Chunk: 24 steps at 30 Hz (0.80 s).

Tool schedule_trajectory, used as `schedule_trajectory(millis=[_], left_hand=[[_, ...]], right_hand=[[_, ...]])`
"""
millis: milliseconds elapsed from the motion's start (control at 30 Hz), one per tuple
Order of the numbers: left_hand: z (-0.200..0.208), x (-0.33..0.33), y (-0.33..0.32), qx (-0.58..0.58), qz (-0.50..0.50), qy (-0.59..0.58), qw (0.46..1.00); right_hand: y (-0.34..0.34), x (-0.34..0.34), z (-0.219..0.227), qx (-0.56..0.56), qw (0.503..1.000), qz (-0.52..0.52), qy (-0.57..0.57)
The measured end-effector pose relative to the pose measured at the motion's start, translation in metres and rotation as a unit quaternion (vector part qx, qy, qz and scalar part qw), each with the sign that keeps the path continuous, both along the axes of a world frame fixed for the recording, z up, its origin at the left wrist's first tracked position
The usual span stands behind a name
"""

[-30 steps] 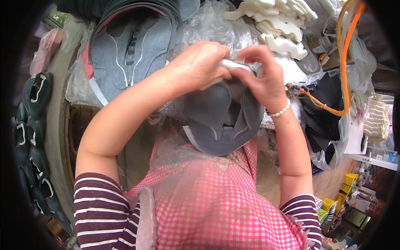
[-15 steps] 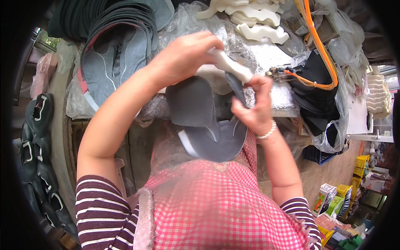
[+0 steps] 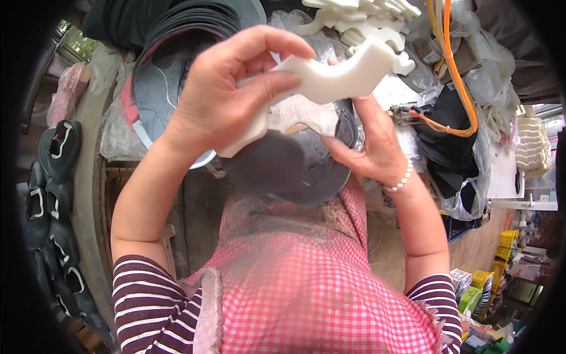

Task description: The person repeatedly assembles slipper components by hand. They place a black insole onto a grey slipper sole, press it into place, and then attach a white foam insert to the top. The completed slipper is set aside, and the process is repeated with new components.

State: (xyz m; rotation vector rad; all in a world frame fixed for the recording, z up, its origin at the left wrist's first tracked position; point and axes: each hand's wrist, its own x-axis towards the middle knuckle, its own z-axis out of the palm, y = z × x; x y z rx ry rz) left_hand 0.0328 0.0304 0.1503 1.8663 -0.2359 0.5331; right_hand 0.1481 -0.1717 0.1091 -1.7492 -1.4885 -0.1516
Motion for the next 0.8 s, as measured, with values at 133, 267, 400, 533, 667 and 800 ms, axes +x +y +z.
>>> schedule_trajectory(millis=[133, 267, 400, 533, 667, 800], left_hand=[[0.003, -0.002, 0.011, 0.181, 0.001, -0.078, 0.980], [0.008, -0.013, 0.011, 0.333, 0.002, -0.201, 0.921], [0.007, -0.018, 0.001, 0.346, 0.030, -0.177, 0.921], [0.018, -0.009, -0.012, 0.332, -0.004, -0.130, 0.934], [0.027, -0.001, -0.018, 0.341, -0.011, -0.115, 0.933], [0.024, 0.003, -0.021, 0.407, -0.017, -0.070, 0.911]], right_hand=[[-0.017, 0.026, 0.020, -0.058, 0.986, 0.075, 0.136], [-0.022, 0.039, 0.066, -0.152, 0.951, 0.113, 0.243], [-0.025, 0.028, 0.081, -0.161, 0.949, 0.112, 0.248], [-0.026, 0.017, 0.089, -0.170, 0.956, 0.080, 0.224], [-0.026, 0.004, 0.099, -0.184, 0.952, 0.044, 0.240], [-0.030, 0.014, 0.090, -0.197, 0.947, 0.038, 0.250]])
